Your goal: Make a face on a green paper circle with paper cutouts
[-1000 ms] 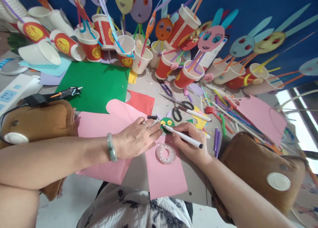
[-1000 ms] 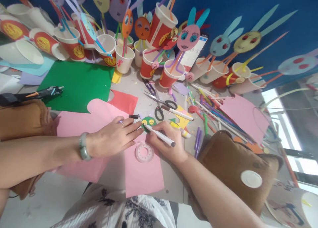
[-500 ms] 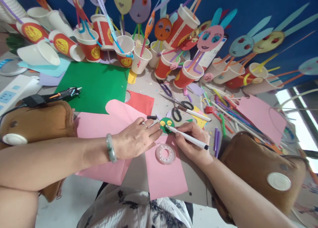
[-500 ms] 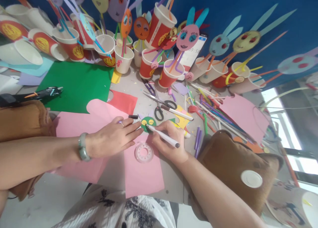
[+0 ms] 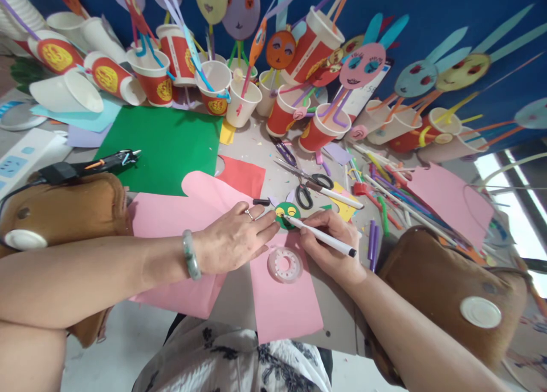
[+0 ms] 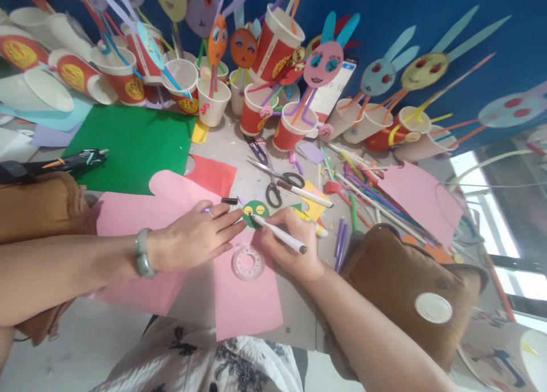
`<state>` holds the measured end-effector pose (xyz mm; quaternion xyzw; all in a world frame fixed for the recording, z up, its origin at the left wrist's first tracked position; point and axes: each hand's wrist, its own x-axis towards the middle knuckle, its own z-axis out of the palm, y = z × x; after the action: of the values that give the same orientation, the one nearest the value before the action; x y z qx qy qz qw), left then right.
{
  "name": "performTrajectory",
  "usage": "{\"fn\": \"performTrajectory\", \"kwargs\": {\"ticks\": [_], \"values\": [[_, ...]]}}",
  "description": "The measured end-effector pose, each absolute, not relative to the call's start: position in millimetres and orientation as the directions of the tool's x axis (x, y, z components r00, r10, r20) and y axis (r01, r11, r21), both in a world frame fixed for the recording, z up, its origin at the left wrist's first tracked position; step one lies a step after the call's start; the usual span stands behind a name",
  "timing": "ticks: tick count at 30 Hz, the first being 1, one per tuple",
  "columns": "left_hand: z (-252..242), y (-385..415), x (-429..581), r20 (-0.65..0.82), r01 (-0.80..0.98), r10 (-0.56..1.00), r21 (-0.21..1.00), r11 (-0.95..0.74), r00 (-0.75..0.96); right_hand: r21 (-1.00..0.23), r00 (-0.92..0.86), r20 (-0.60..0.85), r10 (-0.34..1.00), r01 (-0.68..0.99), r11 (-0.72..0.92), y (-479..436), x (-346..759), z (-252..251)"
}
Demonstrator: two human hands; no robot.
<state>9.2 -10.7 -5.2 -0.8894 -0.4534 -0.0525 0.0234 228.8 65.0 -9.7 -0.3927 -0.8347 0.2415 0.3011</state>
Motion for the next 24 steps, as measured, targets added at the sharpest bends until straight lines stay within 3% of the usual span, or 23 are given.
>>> {"fn": "performTrajectory", "kwargs": {"ticks": [24], "values": [[-5.0,-10.4,9.2,0.126,0.807,0.799,-0.013,-0.591,0.587,-0.622,-0.515,0.337,0.788,0.507,0.597,64.3,228.9,-9.5]]}}
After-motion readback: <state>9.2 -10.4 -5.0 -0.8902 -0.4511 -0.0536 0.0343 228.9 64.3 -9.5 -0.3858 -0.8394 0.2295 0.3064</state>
